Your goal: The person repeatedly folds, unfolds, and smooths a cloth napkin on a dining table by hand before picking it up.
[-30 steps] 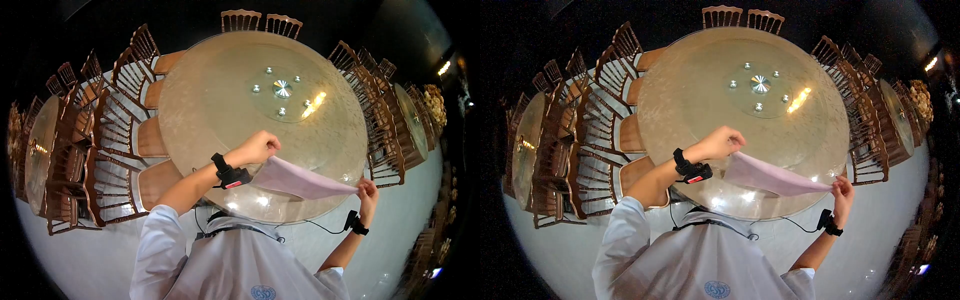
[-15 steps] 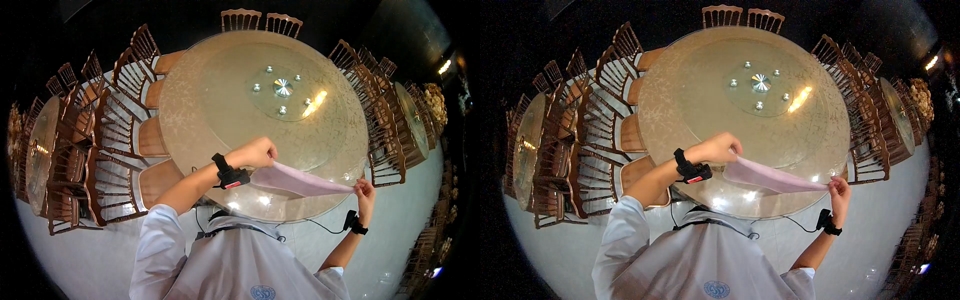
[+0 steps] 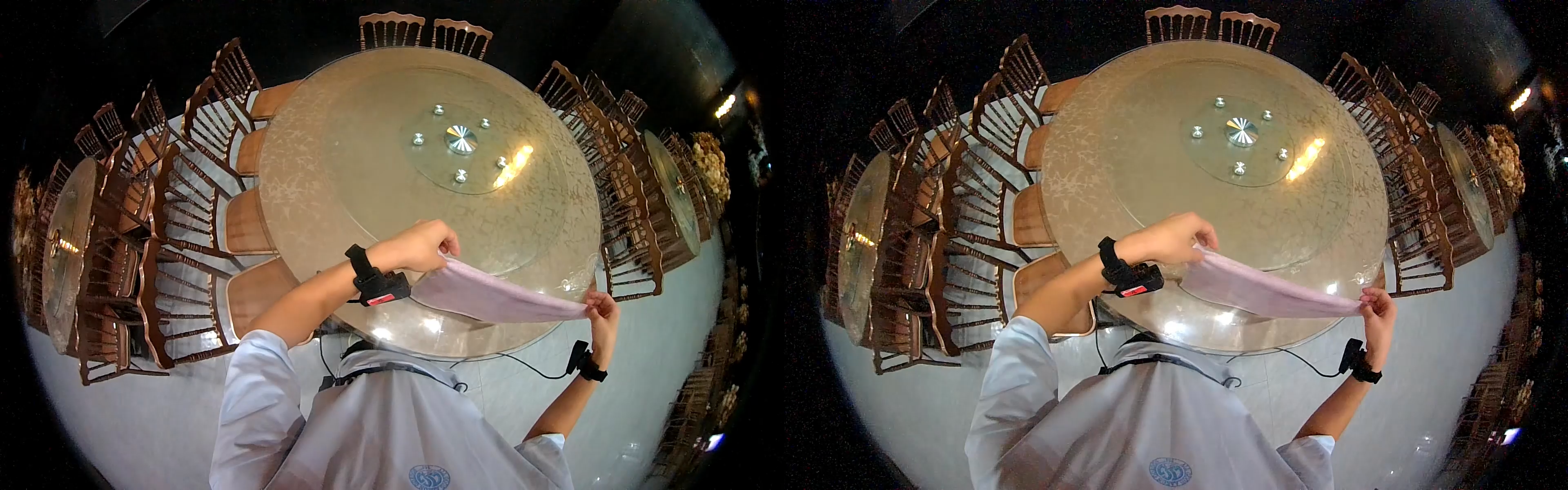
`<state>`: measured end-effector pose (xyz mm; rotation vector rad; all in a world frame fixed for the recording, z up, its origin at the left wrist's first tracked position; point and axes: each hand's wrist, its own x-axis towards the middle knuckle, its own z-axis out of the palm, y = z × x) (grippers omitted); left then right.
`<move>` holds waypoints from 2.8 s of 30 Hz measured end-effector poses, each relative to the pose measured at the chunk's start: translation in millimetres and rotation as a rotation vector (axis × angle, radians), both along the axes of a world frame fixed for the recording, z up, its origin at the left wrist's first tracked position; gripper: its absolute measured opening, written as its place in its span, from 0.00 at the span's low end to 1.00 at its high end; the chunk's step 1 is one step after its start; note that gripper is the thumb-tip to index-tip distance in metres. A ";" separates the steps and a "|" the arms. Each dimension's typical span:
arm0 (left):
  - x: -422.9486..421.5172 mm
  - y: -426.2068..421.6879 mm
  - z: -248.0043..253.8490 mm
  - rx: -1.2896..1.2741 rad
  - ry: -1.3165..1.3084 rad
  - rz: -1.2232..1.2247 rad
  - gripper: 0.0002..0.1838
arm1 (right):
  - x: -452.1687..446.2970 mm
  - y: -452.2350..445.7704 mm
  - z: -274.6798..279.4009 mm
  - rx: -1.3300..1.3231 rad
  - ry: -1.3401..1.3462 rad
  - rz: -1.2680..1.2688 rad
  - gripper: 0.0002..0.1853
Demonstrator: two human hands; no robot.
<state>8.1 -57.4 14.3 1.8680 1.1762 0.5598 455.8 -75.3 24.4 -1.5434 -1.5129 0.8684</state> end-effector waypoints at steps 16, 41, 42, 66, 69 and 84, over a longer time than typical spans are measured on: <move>-7.5 -20.8 0.9 0.106 -0.013 0.073 0.15 | -0.6 -3.2 -11.1 -0.010 -0.364 0.248 0.19; -17.1 -38.2 29.6 0.187 0.106 -0.017 0.10 | -8.6 -4.5 -8.0 0.108 -0.420 0.130 0.15; -17.2 -39.7 32.7 0.178 0.121 -0.006 0.10 | -10.4 -4.4 -6.2 0.105 -0.418 0.125 0.15; -38.0 0.2 5.9 0.054 -0.174 0.323 0.07 | -32.1 41.2 -40.5 0.000 0.148 0.096 0.06; -41.2 -1.0 12.0 0.180 -0.138 0.354 0.07 | -39.7 45.0 -34.0 0.020 0.031 0.122 0.05; -88.9 -161.6 -128.1 -0.120 0.217 -0.020 0.07 | -83.4 -96.1 -128.8 -0.027 -0.337 0.506 0.18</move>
